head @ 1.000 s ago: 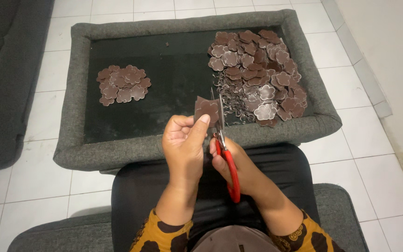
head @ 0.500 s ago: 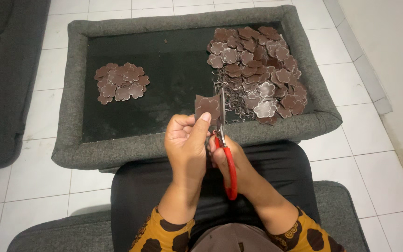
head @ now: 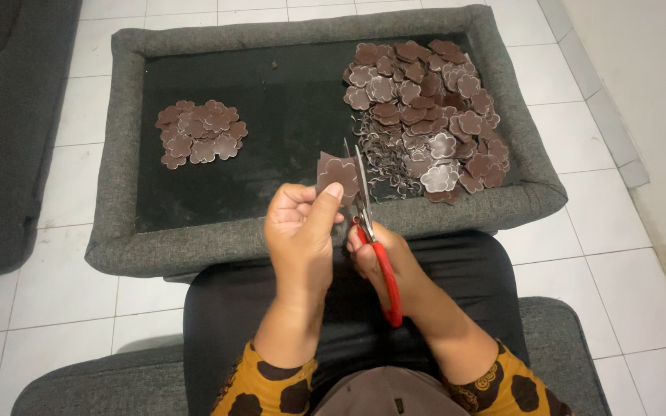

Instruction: The person uses red-handled scissors to cut a brown, flower-shaped piece of material. They hold the material in their left hand and cut along the edges with their right hand, then place the finished piece on a pile on the table.

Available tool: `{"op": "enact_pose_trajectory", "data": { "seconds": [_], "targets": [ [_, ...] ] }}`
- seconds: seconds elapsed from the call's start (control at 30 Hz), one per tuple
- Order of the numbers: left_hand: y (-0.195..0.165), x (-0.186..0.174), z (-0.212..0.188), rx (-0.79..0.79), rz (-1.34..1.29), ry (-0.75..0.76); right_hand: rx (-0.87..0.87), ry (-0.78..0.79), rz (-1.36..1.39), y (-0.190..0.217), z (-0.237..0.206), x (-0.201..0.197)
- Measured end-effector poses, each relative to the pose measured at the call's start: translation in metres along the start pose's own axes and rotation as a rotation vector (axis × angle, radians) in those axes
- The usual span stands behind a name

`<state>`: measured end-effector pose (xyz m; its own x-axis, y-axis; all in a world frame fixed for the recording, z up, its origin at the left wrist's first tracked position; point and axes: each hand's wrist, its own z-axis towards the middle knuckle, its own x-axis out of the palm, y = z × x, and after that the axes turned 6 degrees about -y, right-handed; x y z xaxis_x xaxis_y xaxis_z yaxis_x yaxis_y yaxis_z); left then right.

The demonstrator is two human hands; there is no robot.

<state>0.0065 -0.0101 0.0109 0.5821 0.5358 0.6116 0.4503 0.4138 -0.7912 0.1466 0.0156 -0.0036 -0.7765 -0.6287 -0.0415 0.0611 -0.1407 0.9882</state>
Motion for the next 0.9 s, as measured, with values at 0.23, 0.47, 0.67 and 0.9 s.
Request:
{"op": "enact_pose_trajectory", "data": {
  "seconds": [0.23, 0.47, 0.67, 0.9],
  "targets": [
    [-0.007, -0.006, 0.006, -0.031, 0.031, 0.032, 0.026, 0.040, -0.060, 0.005, 0.001, -0.006],
    [-0.010, -0.009, 0.010, -0.054, 0.034, 0.036, 0.073, 0.071, 0.051, 0.011, 0.000, -0.006],
    [-0.014, -0.012, 0.013, -0.065, 0.042, 0.055, 0.067, 0.092, 0.002, 0.014, -0.001, -0.010],
    [-0.018, -0.016, 0.015, -0.056, 0.044, 0.101, 0.047, 0.135, -0.021, 0.010, 0.000, -0.015]
  ]
}}
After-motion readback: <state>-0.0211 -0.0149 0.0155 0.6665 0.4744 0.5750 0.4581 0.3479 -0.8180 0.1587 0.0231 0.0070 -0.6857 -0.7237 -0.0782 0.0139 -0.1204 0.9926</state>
